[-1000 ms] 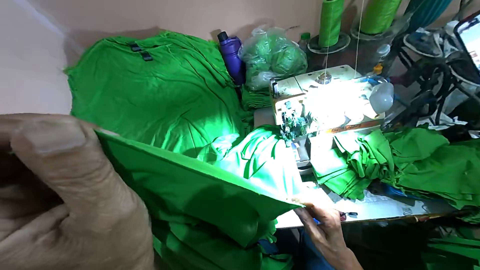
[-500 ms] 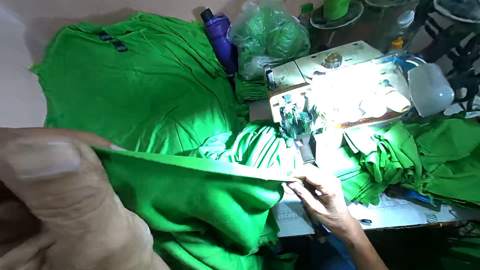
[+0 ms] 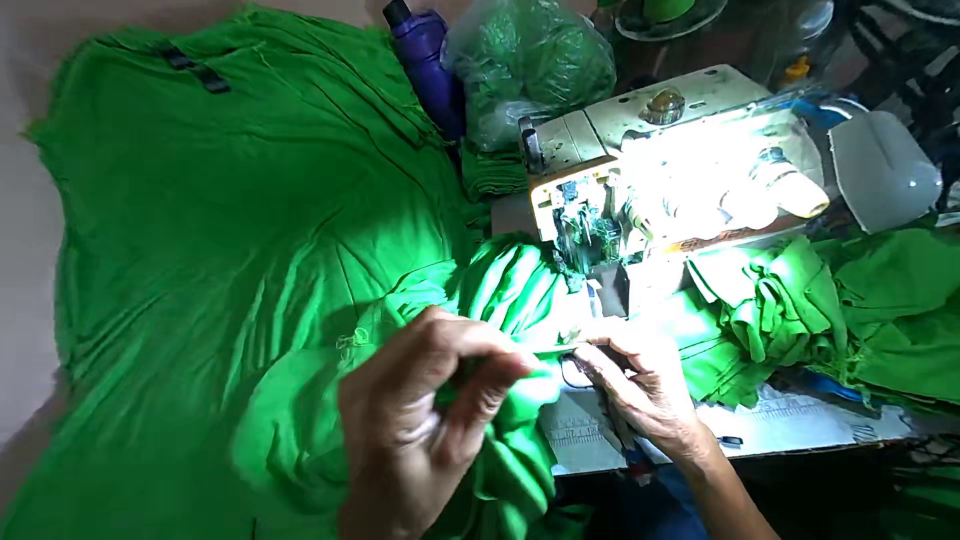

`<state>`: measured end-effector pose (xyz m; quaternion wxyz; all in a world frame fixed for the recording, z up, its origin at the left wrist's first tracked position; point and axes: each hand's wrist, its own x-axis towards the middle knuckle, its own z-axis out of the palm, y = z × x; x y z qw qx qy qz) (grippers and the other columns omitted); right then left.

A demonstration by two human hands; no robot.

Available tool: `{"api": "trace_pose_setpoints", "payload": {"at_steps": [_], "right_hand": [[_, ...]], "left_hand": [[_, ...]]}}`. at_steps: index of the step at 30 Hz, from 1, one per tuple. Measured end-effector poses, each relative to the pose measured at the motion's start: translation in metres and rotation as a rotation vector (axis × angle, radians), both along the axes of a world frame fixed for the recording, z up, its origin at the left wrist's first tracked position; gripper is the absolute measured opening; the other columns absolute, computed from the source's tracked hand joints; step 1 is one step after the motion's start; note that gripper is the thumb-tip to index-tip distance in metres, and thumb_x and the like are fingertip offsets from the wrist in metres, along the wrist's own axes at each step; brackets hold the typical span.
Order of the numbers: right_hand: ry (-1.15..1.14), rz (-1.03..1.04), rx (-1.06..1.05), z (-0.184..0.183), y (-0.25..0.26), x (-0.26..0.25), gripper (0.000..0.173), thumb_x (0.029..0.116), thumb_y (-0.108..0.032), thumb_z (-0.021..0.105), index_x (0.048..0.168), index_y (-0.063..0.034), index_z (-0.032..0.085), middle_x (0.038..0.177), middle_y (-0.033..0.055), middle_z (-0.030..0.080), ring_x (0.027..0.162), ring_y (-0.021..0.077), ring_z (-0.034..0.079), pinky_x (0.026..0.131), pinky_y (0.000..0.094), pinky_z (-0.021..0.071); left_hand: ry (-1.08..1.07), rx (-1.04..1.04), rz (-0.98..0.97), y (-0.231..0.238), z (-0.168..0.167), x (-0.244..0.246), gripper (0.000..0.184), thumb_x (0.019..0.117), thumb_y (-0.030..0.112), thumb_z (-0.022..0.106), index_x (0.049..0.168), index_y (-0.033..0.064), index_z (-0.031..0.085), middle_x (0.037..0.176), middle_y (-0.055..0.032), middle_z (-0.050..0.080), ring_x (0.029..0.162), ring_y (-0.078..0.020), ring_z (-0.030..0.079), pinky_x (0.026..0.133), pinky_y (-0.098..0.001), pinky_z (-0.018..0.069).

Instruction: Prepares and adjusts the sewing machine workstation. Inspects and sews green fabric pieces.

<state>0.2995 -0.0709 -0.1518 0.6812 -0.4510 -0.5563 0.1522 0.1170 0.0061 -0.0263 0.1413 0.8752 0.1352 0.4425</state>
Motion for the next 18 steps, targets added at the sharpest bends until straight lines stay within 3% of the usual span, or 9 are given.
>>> {"api": "trace_pose_setpoints", "payload": {"at_steps": [3, 7, 11, 13, 16, 18], "right_hand": [[0.026, 0.004, -0.003, -0.001, -0.001, 0.001, 0.015, 0.0989, -0.006, 0.060, 0.102, 0.0043, 0.070, 0.091, 0.0035, 0.068, 0.077, -0.0054, 0.059, 0.072, 0.0096, 0.0505], [0.035, -0.017, 0.006, -0.002, 0.000, 0.004, 0.014, 0.0981, -0.004, 0.059, 0.105, 0.0024, 0.069, 0.099, 0.0034, 0.071, 0.082, -0.0038, 0.063, 0.075, 0.0120, 0.0534], [0.153, -0.234, -0.016, -0.010, 0.000, -0.014, 0.029, 0.0971, -0.004, 0.059, 0.124, 0.0036, 0.068, 0.117, 0.0083, 0.072, 0.093, 0.0035, 0.069, 0.084, 0.0199, 0.0586], [0.208, -0.390, -0.057, -0.018, -0.003, -0.037, 0.034, 0.0954, -0.006, 0.060, 0.125, 0.0095, 0.062, 0.113, 0.0129, 0.069, 0.092, 0.0062, 0.068, 0.083, 0.0210, 0.0585], [0.175, -0.352, -0.158, -0.036, -0.021, -0.082, 0.038, 0.0954, -0.012, 0.059, 0.123, 0.0142, 0.058, 0.123, 0.0221, 0.065, 0.116, 0.0120, 0.063, 0.101, 0.0236, 0.0500], [0.109, -0.260, -0.294, -0.035, -0.040, -0.111, 0.036, 0.0911, -0.009, 0.062, 0.115, 0.0183, 0.061, 0.107, 0.0231, 0.070, 0.105, 0.0143, 0.069, 0.096, 0.0240, 0.0513]], "left_hand": [[0.021, -0.056, -0.042, -0.003, -0.018, 0.014, 0.021, 0.0981, 0.026, 0.069, 0.089, 0.0077, 0.070, 0.084, 0.0031, 0.068, 0.083, 0.0043, 0.061, 0.076, -0.0098, 0.0491], [0.094, -0.044, 0.032, -0.007, -0.042, 0.034, 0.017, 0.0918, 0.023, 0.074, 0.084, 0.0081, 0.076, 0.082, 0.0002, 0.072, 0.082, -0.0033, 0.063, 0.078, -0.0182, 0.0487], [0.166, 0.112, 0.164, -0.006, -0.065, 0.055, 0.012, 0.0894, 0.017, 0.073, 0.080, 0.0094, 0.077, 0.075, -0.0030, 0.069, 0.075, -0.0146, 0.064, 0.072, -0.0307, 0.0468], [0.182, 0.189, 0.246, -0.005, -0.074, 0.064, 0.010, 0.0878, 0.012, 0.071, 0.080, 0.0079, 0.076, 0.075, -0.0063, 0.068, 0.074, -0.0202, 0.064, 0.072, -0.0358, 0.0459], [0.211, 0.271, 0.352, -0.007, -0.079, 0.071, 0.010, 0.0879, 0.006, 0.068, 0.083, 0.0044, 0.076, 0.080, -0.0108, 0.069, 0.078, -0.0249, 0.065, 0.076, -0.0397, 0.0454], [0.233, 0.287, 0.390, -0.012, -0.080, 0.072, 0.011, 0.0872, 0.005, 0.068, 0.082, 0.0037, 0.076, 0.081, -0.0118, 0.069, 0.079, -0.0265, 0.064, 0.078, -0.0414, 0.0444]]}}
